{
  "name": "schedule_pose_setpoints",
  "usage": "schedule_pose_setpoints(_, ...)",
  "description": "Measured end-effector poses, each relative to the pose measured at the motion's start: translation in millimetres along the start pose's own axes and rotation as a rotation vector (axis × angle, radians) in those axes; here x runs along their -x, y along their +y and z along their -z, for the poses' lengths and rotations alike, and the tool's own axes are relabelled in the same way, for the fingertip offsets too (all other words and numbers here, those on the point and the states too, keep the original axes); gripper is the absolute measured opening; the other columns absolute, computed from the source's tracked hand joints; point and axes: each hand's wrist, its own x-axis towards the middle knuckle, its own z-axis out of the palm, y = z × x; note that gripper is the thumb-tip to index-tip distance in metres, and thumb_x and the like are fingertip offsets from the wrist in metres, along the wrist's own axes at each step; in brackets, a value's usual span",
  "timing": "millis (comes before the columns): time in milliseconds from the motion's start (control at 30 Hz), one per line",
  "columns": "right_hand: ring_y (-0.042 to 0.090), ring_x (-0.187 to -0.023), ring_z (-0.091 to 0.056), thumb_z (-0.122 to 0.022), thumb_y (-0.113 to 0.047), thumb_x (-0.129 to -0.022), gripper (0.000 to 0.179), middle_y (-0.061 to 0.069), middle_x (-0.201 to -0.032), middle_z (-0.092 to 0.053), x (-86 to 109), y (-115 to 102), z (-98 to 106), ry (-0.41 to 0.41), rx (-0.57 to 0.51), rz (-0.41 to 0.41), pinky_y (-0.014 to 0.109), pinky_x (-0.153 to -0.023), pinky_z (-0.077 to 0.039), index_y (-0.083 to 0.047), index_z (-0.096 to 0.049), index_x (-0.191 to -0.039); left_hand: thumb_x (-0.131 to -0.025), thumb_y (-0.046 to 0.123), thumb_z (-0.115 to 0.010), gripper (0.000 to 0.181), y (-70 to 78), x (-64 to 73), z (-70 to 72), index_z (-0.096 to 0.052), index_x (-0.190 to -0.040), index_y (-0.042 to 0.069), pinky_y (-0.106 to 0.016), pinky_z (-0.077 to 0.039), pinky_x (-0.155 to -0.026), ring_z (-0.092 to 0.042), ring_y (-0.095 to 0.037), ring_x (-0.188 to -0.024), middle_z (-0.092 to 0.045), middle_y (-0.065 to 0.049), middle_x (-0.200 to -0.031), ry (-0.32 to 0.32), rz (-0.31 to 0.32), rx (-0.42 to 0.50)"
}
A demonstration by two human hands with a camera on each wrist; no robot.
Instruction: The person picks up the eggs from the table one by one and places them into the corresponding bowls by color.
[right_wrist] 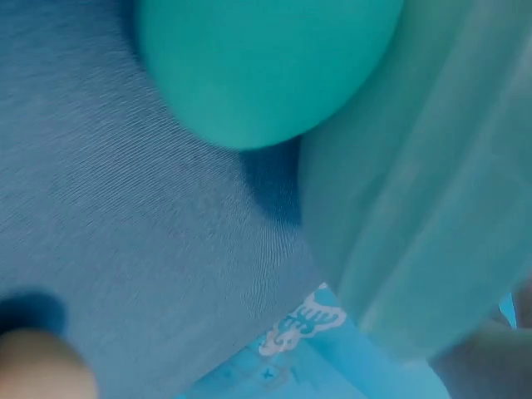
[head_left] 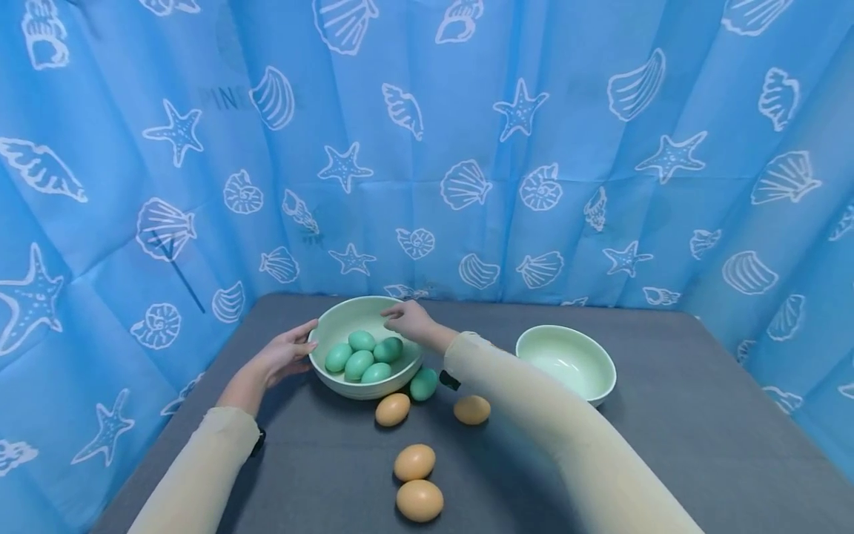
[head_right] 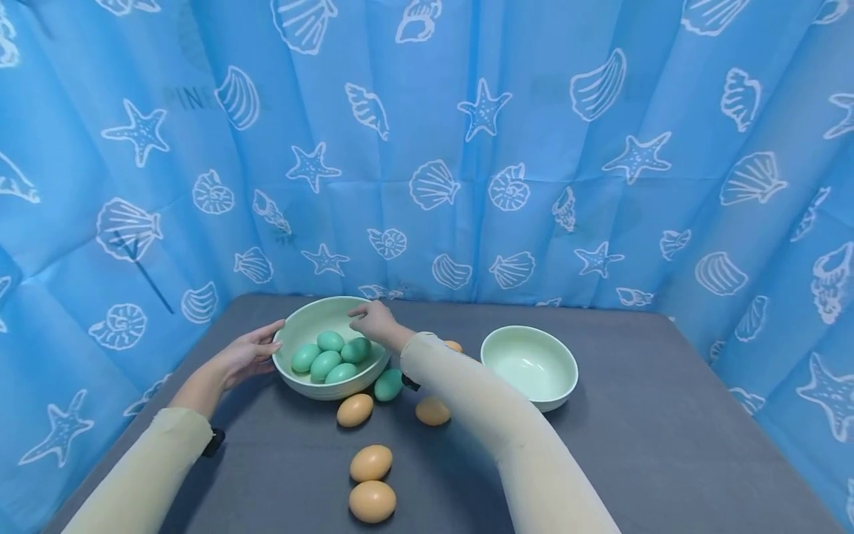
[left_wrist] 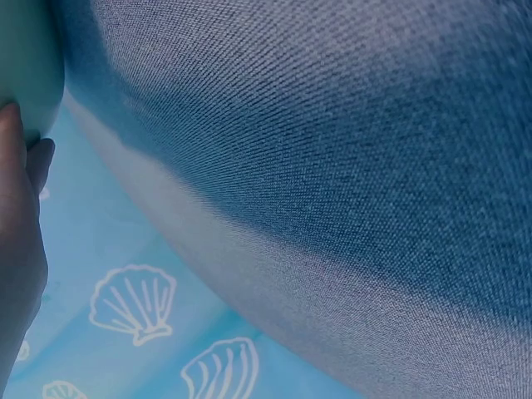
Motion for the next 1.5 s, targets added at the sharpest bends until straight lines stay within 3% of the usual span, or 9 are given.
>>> schedule_pose_setpoints(133,0.034,-0.119,-0.061,-0.055,-0.01,-0.103,0.036,0.02,-0.133,-0.063,14.5,-0.2,7.7,0.05,-0.033,0.03,0.049,-0.097,-0.053,-0.004,-0.061,-0.137,-0.109,0.012,-0.041,0.064,0.3,1.8,0.7,-0.006,-0.162,0.012,-0.06,-0.031,-0.116,-0.018,-0.045,-0.15,0.002,-0.021,-0.167,0.005,-0.003,0.006)
schedule_pose_setpoints(367,0.031,-0.113,-0.061,-0.061,-0.012,-0.1,0.032,0.017,-0.122,-0.065,35.5,8.1,19.8,0.2,-0.063,0.067,0.041,-0.087,-0.056,-0.006,-0.066,-0.131,-0.109,0.014,-0.041,0.064,2.5,1.9,0.4,-0.005,-0.162,0.012,-0.061,-0.03,-0.116,-0.016,-0.046,-0.15,0.003,-0.022,-0.167,0.002,0.005,-0.006)
schedule_pose_setpoints(533,0.03,-0.108,-0.061,-0.064,-0.012,-0.099,0.03,0.016,-0.115,-0.065,52.2,15.5,26.2,0.223,-0.043,0.068,0.04,-0.085,-0.056,-0.001,-0.065,-0.126,-0.109,0.014,-0.041,0.064,3.6,1.9,0.3,-0.004,-0.162,0.013,-0.06,-0.031,-0.116,-0.016,-0.045,-0.151,0.004,-0.02,-0.167,0.003,0.013,-0.004)
schedule_pose_setpoints(833,0.021,-0.095,-0.063,-0.069,-0.008,-0.094,0.021,0.013,-0.103,-0.067,69.3,31.1,34.0,0.095,-0.03,0.115,0.037,-0.085,-0.055,0.005,-0.067,-0.11,-0.109,0.013,-0.04,0.065,3.6,1.7,2.3,-0.003,-0.162,0.012,-0.06,-0.031,-0.116,-0.017,-0.046,-0.15,0.004,-0.022,-0.166,-0.005,0.006,-0.004)
schedule_pose_setpoints(967,0.025,-0.106,-0.062,-0.072,-0.008,-0.091,0.02,0.013,-0.11,-0.067,74.7,39.0,39.4,0.003,-0.017,0.032,0.04,-0.092,-0.054,0.001,-0.067,-0.109,-0.109,0.013,-0.04,0.064,3.5,0.9,-0.4,-0.004,-0.162,0.013,-0.059,-0.032,-0.116,-0.017,-0.046,-0.15,0.003,-0.022,-0.167,-0.002,0.01,0.0)
schedule_pose_setpoints(1200,0.036,-0.132,-0.051,-0.072,-0.008,-0.092,0.039,0.021,-0.135,-0.059,74.0,51.0,42.1,-0.143,-0.004,-0.071,0.05,-0.109,-0.044,0.003,-0.06,-0.128,-0.109,0.013,-0.04,0.064,3.4,0.6,-1.4,-0.003,-0.162,0.012,-0.059,-0.033,-0.115,-0.02,-0.045,-0.15,0.002,-0.022,-0.167,0.004,0.006,-0.009)
schedule_pose_setpoints(1500,0.035,-0.136,-0.049,-0.076,-0.005,-0.088,0.03,0.013,-0.131,-0.064,71.1,59.1,35.1,-0.215,-0.005,-0.093,0.048,-0.113,-0.041,0.0,-0.066,-0.116,-0.109,0.014,-0.041,0.065,3.4,1.5,-1.1,-0.003,-0.162,0.012,-0.059,-0.034,-0.115,-0.02,-0.045,-0.15,0.003,-0.022,-0.167,-0.007,0.002,-0.013)
